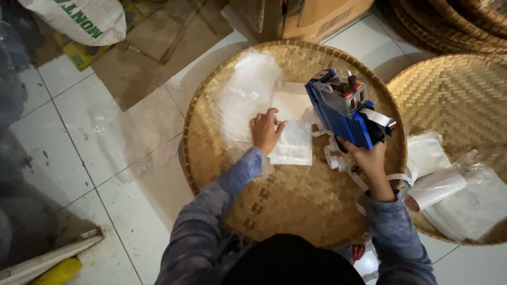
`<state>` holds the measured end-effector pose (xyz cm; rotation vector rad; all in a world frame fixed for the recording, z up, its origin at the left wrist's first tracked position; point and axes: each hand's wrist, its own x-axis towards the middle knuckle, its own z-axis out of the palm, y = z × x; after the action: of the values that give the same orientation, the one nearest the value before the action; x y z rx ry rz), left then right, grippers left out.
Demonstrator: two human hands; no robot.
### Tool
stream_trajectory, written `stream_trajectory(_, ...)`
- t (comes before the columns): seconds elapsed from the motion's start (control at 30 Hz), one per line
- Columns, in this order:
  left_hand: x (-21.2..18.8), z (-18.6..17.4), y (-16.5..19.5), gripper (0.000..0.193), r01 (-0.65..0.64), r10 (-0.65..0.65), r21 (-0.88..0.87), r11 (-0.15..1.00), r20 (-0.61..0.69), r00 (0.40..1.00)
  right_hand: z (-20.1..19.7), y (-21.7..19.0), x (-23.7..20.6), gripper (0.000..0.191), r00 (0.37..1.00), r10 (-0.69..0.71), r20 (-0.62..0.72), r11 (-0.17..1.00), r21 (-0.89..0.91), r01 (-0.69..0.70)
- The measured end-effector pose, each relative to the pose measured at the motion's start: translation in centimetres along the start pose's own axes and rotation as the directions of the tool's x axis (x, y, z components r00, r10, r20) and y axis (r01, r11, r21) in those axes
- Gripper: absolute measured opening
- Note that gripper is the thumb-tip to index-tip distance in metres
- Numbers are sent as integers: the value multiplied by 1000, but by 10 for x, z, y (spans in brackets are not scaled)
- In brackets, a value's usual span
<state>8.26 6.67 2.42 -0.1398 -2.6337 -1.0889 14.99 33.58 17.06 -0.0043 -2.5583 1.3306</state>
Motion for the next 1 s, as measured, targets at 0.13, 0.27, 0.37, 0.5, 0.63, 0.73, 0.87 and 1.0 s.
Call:
stream_trajectory(0.13, -3, 1, 2, 47, -27, 23, 73, 997, 53, 998, -1, -3, -2, 45, 997, 58, 49, 996, 60, -61)
stream_trajectory(0.27, 1, -3, 7, 53, 41, -53, 140, 989, 78, 996, 0, -4, -2, 43, 999, -43, 25, 999, 32, 42)
stream_trajectory(0.37, 6, -8, 10, 57, 79, -100, 176, 981, 115, 988, 1, -3, -2, 45, 1000, -18, 25, 999, 27, 18)
stream_trajectory(0.5, 14, -13, 8, 63, 92, -103, 236, 967, 38, 994, 1, 5, 4, 48, 996, -89, 28, 996, -29, 90)
stream_trajectory(0.63, 15, -9, 6, 62, 73, -92, 281, 957, 56, 994, 1, 19, 2, 45, 998, -59, 26, 998, 28, 58)
stream_trajectory(0.73, 16, -5, 0, 61, 92, -105, 227, 969, 42, 994, 2, 34, -1, 40, 997, -80, 8, 997, -2, 80)
stream_trajectory(0.87, 17, -5, -3, 53, 169, -197, 188, 967, 139, 971, 7, 51, -8, 35, 999, 26, -20, 974, 224, -20)
stream_trajectory(1.0, 15, -5, -3, 51, 152, -172, 173, 973, 111, 979, 5, 60, -16, 35, 990, 134, -31, 960, 253, -122)
